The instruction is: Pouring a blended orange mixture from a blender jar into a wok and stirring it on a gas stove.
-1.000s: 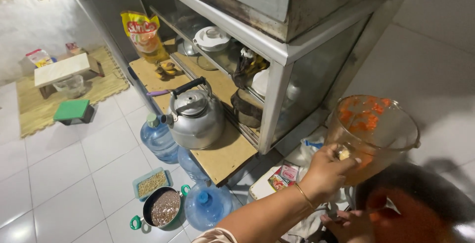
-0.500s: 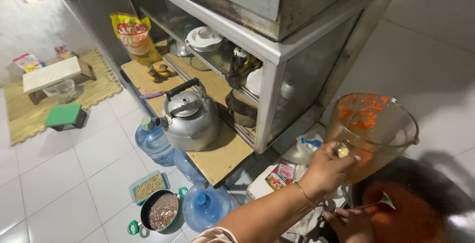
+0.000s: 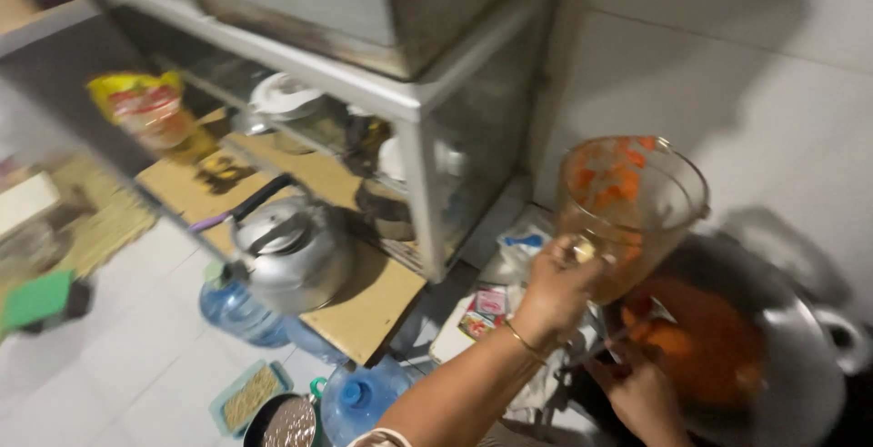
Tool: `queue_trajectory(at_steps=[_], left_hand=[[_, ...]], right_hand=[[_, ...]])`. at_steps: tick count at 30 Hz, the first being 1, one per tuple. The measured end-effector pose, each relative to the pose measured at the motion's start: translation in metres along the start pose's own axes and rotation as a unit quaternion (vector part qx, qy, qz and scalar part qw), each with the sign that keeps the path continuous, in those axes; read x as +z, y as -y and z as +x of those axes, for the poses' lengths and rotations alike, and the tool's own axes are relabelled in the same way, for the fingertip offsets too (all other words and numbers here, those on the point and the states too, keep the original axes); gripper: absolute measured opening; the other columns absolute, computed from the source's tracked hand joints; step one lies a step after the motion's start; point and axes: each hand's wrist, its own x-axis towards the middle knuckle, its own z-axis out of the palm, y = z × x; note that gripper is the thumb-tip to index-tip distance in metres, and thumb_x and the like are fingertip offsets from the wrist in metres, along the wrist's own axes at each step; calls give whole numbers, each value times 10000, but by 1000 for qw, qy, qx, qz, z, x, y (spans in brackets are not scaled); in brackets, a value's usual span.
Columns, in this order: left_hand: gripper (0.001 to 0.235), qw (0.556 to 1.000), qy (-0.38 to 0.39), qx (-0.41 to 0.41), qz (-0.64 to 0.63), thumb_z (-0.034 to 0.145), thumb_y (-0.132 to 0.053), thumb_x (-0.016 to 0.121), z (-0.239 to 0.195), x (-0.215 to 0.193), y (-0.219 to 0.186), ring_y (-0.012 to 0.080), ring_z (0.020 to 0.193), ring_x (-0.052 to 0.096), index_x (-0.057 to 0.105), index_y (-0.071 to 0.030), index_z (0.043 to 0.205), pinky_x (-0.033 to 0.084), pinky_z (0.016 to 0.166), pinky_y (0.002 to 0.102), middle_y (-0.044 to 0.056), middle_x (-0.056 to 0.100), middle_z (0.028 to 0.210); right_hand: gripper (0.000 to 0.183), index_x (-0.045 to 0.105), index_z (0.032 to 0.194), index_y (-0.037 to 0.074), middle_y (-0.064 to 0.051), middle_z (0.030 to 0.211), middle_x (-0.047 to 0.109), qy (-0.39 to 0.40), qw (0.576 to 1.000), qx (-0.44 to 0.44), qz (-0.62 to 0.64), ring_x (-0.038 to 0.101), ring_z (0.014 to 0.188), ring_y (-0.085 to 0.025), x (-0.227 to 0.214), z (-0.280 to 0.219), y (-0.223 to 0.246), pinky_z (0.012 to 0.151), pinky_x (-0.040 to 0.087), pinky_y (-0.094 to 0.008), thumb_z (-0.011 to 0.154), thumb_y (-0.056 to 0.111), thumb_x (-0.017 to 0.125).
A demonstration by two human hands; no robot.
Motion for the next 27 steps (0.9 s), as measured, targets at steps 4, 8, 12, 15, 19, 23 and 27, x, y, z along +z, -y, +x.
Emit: queue_trajectory(at_steps=[4,8,12,15,19,23,27], left_hand=[[169,999,33,14,35,837,-83,775,-4,5,-3,82,747,642,695,-106,984,541,705,234,10,729,872],[149,990,91,-26,108,886,-122,755,-13,12,-20,78,697,589,609,-146,893,479,686,247,-12,670,780],[178,992,75,-73,66,871,-96,790,-14,30,-23,131,655,648,649,-87,980,506,594,275,57,700,792],[221,995,47,-84,28,846,-8,795,-20,52,-24,202,673,686,657,-12,1018,570,617,329,129,700,827],[253,995,39,-88,20,840,34,792,-23,62,-15,218,762,681,622,-18,1020,574,706,346,115,683,922],[269,994,34,-105,26,810,21,823,-16,50,14,225,729,716,653,5,1018,594,651,340,140,713,873],[330,990,50,-127,44,785,-10,856,-19,60,19,204,720,700,652,10,1043,598,660,328,120,707,878]], right_hand=[[467,808,1052,249,-102,937,726,-71,995,53,-36,682,961,-305,-16,-21,0,860,539,-431,670,515,851],[345,702,838,86,-86,852,592,-122,987,103,34,648,775,-252,-50,-34,23,738,523,-352,699,344,882],[440,754,1119,92,-133,1098,647,-138,960,218,106,712,949,-298,-77,-49,28,740,633,-351,759,312,876],[455,773,1145,94,-179,1151,624,-174,920,309,166,741,928,-360,-98,-61,26,694,685,-356,750,277,903],[389,825,994,216,-40,732,605,-278,919,279,8,697,681,-243,-106,-78,-19,592,582,-310,693,444,921],[339,803,1020,190,-70,901,661,-303,909,277,-79,697,867,-311,-145,-108,-71,748,575,-390,766,395,893],[380,782,1157,248,-33,1054,667,-261,868,369,-204,689,1020,-278,-169,-138,-145,893,556,-389,883,510,790]])
